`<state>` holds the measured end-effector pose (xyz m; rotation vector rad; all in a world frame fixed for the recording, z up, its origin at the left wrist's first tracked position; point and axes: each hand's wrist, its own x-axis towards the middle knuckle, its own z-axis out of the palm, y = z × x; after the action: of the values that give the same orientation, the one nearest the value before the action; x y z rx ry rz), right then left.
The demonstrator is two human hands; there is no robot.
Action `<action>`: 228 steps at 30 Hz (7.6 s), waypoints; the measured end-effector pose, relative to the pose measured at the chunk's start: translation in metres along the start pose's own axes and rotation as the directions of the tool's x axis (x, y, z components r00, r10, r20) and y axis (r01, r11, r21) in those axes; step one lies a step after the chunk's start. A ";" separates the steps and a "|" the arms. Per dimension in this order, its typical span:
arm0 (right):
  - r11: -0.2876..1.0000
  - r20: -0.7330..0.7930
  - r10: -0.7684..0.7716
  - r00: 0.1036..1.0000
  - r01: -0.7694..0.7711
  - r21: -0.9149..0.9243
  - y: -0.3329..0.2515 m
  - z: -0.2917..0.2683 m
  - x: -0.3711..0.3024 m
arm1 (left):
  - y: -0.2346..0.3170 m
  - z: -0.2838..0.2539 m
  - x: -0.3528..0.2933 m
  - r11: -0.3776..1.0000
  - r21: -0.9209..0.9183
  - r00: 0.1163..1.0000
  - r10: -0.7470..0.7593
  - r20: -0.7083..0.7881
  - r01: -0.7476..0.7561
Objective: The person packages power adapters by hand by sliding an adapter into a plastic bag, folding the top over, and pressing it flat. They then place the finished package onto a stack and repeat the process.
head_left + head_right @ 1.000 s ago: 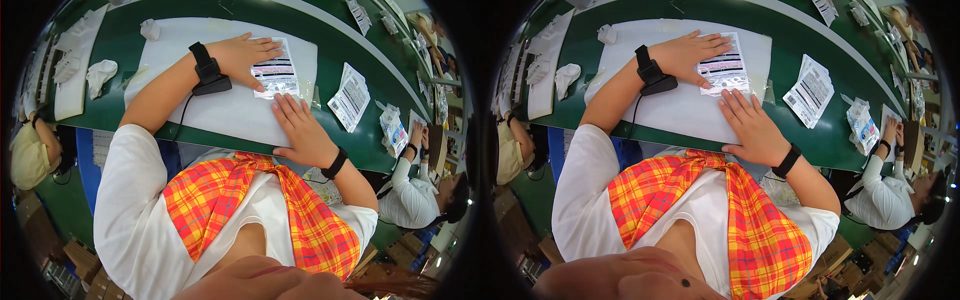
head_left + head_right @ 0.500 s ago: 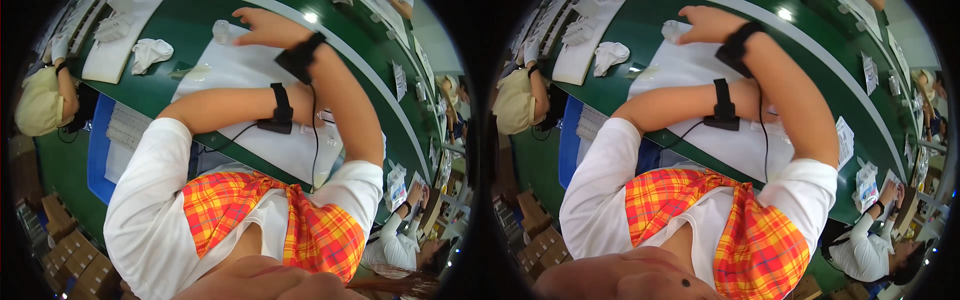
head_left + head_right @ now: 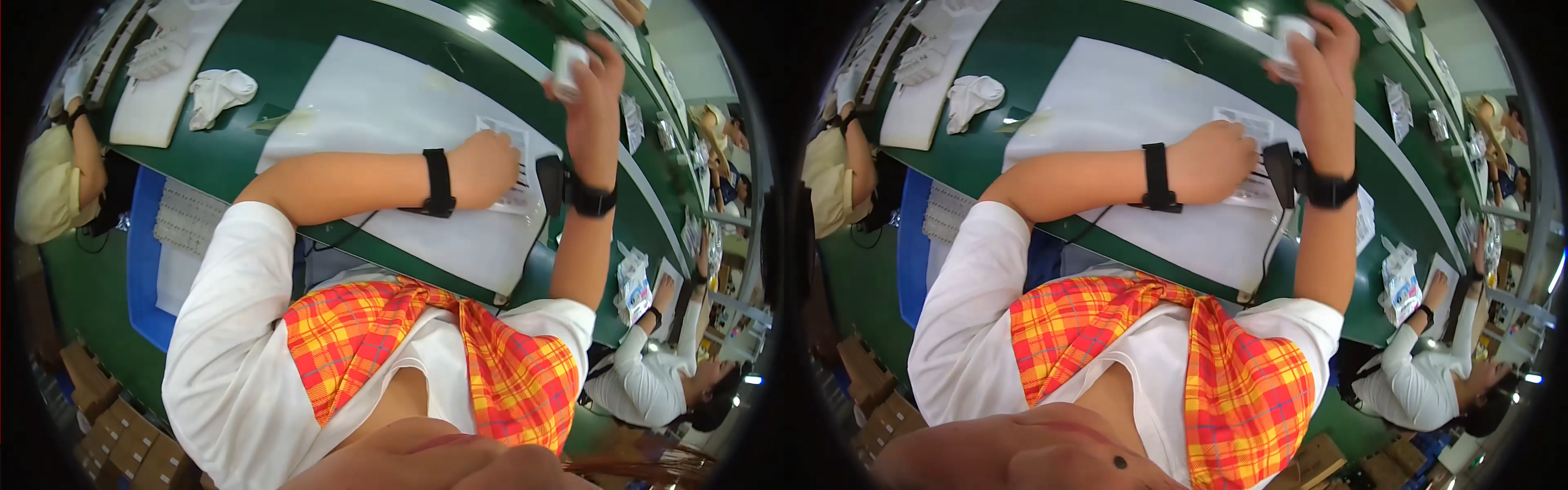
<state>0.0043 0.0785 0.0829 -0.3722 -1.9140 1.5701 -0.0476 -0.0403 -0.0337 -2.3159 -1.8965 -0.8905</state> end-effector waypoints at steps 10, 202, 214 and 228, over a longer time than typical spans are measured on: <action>0.899 -0.093 0.120 0.988 -0.148 -0.412 0.032 -0.053 -0.139 | -0.010 0.002 0.014 0.998 -0.066 0.995 0.000 0.097 0.007; 0.954 -0.087 0.295 0.951 -0.298 -0.022 0.067 -0.056 -0.135 | -0.008 -0.003 0.019 0.938 -0.221 0.953 -0.224 0.204 0.267; 0.675 -0.185 0.209 0.960 -0.279 -0.683 0.049 -0.049 -0.136 | 0.006 0.002 0.012 0.977 0.174 0.985 -0.139 0.104 0.119; 0.964 -0.037 0.247 0.968 -0.250 -0.086 0.070 -0.067 -0.124 | -0.027 -0.020 0.029 0.817 -0.552 0.978 -0.064 0.200 0.166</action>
<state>0.1289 0.0760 -0.0130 -0.6920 -1.9837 1.6290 -0.0774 -0.0146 -0.0133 -2.6850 -2.0783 -1.4969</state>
